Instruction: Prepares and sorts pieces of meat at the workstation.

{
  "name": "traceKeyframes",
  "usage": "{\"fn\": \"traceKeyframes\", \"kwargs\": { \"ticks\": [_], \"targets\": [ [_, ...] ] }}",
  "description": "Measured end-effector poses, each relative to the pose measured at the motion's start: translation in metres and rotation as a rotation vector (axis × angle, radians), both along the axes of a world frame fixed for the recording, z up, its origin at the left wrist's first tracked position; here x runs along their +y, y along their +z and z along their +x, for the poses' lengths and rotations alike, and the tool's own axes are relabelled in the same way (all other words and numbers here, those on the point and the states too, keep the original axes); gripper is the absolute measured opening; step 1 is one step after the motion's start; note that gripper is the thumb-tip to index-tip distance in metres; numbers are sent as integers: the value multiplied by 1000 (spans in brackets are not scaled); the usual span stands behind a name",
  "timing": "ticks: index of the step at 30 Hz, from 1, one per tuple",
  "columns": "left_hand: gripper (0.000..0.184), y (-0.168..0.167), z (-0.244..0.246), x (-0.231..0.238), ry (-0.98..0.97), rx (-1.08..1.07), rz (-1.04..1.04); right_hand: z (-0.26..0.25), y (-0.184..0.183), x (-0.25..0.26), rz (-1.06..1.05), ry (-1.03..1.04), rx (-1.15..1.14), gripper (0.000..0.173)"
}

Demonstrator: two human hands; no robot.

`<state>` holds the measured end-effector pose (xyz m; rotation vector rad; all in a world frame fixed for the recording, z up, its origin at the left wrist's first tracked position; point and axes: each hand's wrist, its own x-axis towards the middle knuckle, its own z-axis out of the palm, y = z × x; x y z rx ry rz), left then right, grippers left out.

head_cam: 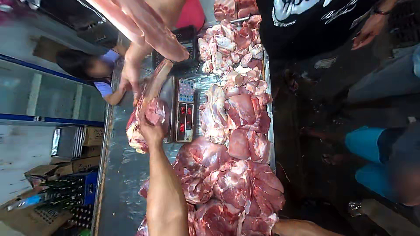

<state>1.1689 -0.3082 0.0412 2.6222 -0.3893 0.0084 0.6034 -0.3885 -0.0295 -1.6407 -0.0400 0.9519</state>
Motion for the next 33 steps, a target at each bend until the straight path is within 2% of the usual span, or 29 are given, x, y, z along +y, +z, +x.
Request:
{"fn": "traceKeyframes", "kwargs": {
  "ticks": [2,5,8,11,14,18,22,26,30,33],
  "targets": [
    [76,11,-20,-2,-29,-73,134,2,-15,4,11,21,10,34],
    [69,20,-58,18,-90,-140,111,3,-35,10,28,81,66,37],
    [64,14,-103,69,-30,-94,-19,6,-49,13,43,174,123,40],
    [59,15,-165,134,35,-28,-93,13,-44,10,62,230,199,42],
    [58,23,-236,191,155,-3,-175,14,-45,9,62,243,223,43],
    [56,39,-334,251,382,-30,-157,14,-46,8,47,257,186,45],
    [53,46,-413,290,498,-52,-164,12,-46,9,50,248,199,43],
    [52,40,-470,279,491,-34,-235,11,-48,8,29,255,238,45],
    [47,41,-504,214,286,52,-327,7,-53,12,42,231,257,43],
    [38,56,-520,162,103,109,-351,5,-54,11,43,213,249,43]
  ]
}}
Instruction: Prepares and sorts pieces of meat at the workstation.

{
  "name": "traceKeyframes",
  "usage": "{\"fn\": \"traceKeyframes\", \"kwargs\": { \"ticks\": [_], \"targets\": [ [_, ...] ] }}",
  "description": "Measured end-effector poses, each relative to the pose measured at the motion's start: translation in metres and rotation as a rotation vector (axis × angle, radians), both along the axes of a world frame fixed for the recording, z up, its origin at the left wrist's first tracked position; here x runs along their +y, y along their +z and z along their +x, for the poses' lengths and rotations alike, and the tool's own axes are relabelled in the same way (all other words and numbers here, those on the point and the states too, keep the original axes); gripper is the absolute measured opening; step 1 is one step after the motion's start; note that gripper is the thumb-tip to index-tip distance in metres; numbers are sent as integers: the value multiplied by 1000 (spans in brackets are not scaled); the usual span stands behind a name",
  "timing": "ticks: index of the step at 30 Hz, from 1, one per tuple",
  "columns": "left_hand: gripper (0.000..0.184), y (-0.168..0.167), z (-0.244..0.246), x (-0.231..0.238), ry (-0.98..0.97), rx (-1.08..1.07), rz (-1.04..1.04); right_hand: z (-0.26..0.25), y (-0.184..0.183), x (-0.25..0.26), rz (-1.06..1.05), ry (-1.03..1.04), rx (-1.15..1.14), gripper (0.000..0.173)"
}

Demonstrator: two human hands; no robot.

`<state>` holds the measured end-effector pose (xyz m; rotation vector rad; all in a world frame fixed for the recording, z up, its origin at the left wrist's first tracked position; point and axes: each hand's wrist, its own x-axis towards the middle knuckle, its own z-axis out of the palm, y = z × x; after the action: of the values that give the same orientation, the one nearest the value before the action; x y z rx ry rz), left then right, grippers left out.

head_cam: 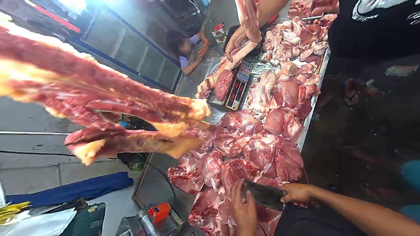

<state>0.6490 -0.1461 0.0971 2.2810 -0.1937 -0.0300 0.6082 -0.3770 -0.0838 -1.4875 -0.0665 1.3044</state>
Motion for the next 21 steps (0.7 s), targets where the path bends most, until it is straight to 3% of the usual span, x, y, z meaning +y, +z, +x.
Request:
{"fn": "traceKeyframes", "kwargs": {
  "ticks": [6,12,18,21],
  "targets": [
    [36,10,-10,-16,-174,-29,-75,-4,-11,4,2,-24,-9,42],
    [37,15,2,-12,-180,-82,-16,-9,-9,4,3,-48,10,40],
    [38,-2,9,-34,-183,-44,8,-11,-20,5,20,-44,22,40],
    [42,-13,35,-51,-205,13,46,-12,-24,4,42,-43,27,41]
  ]
}}
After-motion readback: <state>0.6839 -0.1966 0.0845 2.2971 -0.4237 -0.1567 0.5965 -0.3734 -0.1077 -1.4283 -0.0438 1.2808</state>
